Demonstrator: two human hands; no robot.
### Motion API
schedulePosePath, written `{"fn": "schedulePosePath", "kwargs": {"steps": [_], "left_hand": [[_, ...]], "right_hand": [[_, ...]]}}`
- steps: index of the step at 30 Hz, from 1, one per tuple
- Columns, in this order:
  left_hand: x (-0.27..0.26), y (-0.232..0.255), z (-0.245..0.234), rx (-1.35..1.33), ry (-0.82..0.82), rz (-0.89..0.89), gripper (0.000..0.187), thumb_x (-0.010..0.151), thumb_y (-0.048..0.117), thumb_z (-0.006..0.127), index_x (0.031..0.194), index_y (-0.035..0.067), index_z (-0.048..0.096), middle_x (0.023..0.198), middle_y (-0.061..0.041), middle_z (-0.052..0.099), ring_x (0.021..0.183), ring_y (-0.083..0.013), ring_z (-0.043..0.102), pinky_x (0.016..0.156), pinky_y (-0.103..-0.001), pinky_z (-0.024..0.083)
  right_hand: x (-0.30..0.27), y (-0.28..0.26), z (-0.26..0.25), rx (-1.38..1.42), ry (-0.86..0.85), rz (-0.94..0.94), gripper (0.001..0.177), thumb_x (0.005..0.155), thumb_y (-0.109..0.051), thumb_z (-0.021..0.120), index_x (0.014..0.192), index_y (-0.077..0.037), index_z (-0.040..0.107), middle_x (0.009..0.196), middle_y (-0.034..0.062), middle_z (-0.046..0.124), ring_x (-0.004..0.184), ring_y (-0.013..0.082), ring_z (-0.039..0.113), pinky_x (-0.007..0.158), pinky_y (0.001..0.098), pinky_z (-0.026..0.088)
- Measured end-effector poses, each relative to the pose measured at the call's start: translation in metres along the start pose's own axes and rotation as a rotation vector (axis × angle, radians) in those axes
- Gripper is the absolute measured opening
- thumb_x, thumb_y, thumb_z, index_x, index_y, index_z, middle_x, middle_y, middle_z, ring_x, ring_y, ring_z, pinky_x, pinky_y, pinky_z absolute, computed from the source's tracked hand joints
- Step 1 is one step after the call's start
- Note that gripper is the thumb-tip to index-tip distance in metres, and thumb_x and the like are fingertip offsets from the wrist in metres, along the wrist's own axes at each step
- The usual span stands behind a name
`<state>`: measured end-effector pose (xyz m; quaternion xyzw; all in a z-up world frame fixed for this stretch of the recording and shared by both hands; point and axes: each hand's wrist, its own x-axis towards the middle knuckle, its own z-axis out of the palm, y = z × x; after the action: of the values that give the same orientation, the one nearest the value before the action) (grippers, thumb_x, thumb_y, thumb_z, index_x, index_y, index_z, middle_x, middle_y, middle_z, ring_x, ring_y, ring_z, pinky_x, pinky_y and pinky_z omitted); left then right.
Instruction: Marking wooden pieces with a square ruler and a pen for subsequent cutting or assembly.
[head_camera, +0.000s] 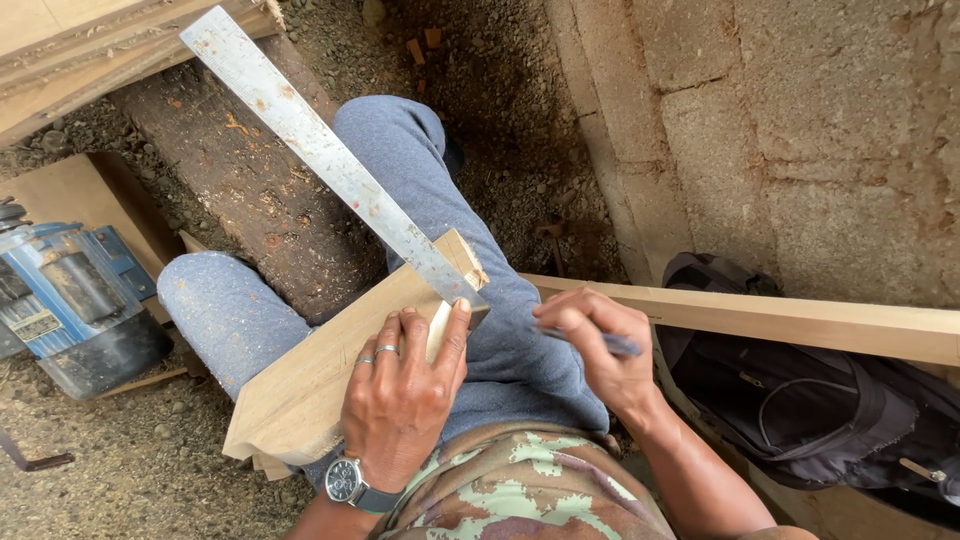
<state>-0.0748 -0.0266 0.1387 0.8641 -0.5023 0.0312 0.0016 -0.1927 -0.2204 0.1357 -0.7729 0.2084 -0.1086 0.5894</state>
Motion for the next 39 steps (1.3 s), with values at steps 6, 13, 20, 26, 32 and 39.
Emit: {"fn": "schedulePosePath", "kwargs": {"steps": [6, 13, 20, 26, 32, 39], "left_hand": [[0.008, -0.006, -0.006, -0.073, 0.080, -0.003, 0.027, 0.097, 0.037, 0.065, 0.122, 0.027, 0.071, 0.117, -0.005, 0.069, 0.105, -0.0192, 0.070, 0.075, -0.032, 0.056], [-0.021, 0.000, -0.028, -0.200, 0.247, -0.096, 0.043, 0.088, 0.053, 0.075, 0.117, 0.022, 0.070, 0.110, -0.005, 0.066, 0.100, -0.0230, 0.061, 0.091, -0.043, 0.051], [-0.106, 0.042, -0.003, -2.264, 0.143, -1.282, 0.093, 0.083, 0.080, 0.046, 0.121, -0.005, 0.055, 0.104, -0.025, 0.069, 0.076, -0.0327, 0.069, 0.057, -0.048, 0.061], [-0.065, 0.020, -0.017, -2.129, 0.406, -1.642, 0.009, 0.091, 0.015, 0.058, 0.088, 0.007, 0.060, 0.116, -0.021, 0.067, 0.111, -0.0340, 0.065, 0.094, -0.058, 0.060], [-0.071, -0.059, -0.028, -0.981, 0.523, -0.918, 0.017, 0.108, 0.015, 0.055, 0.109, 0.000, 0.064, 0.090, -0.009, 0.068, 0.063, -0.0111, 0.049, 0.053, -0.027, 0.043], [-0.065, -0.107, -0.053, -0.730, 0.377, -0.376, 0.056, 0.099, 0.034, 0.058, 0.136, -0.007, 0.058, 0.104, -0.020, 0.073, 0.074, -0.0182, 0.065, 0.059, -0.032, 0.056]], "right_hand": [[0.009, 0.004, 0.026, 0.435, -0.053, 0.606, 0.026, 0.106, -0.025, 0.053, 0.085, -0.011, 0.049, 0.059, 0.0000, 0.042, 0.044, 0.0135, 0.044, 0.041, 0.0271, 0.042], [0.016, 0.018, 0.062, 0.652, -0.132, 0.891, 0.031, 0.100, -0.040, 0.062, 0.086, -0.017, 0.048, 0.063, -0.0014, 0.041, 0.043, 0.0063, 0.025, 0.037, 0.0225, 0.019], [0.011, 0.025, 0.049, 0.574, -0.212, 0.829, 0.031, 0.102, -0.035, 0.062, 0.083, -0.013, 0.050, 0.064, 0.0030, 0.051, 0.040, 0.0078, 0.029, 0.035, 0.0231, 0.022], [-0.016, 0.032, 0.015, 0.585, -0.065, 0.584, 0.027, 0.105, -0.030, 0.055, 0.089, -0.009, 0.057, 0.055, 0.0031, 0.054, 0.036, 0.0079, 0.034, 0.033, 0.0236, 0.026], [-0.025, 0.045, -0.014, 0.676, 0.137, 0.248, 0.028, 0.105, -0.033, 0.058, 0.093, -0.008, 0.055, 0.047, -0.0014, 0.038, 0.032, 0.0059, 0.032, 0.028, 0.0224, 0.025], [-0.021, 0.020, 0.007, 0.709, 0.188, 0.225, 0.021, 0.101, -0.027, 0.065, 0.094, -0.008, 0.060, 0.053, -0.0047, 0.042, 0.037, 0.0064, 0.034, 0.031, 0.0238, 0.032]]}}
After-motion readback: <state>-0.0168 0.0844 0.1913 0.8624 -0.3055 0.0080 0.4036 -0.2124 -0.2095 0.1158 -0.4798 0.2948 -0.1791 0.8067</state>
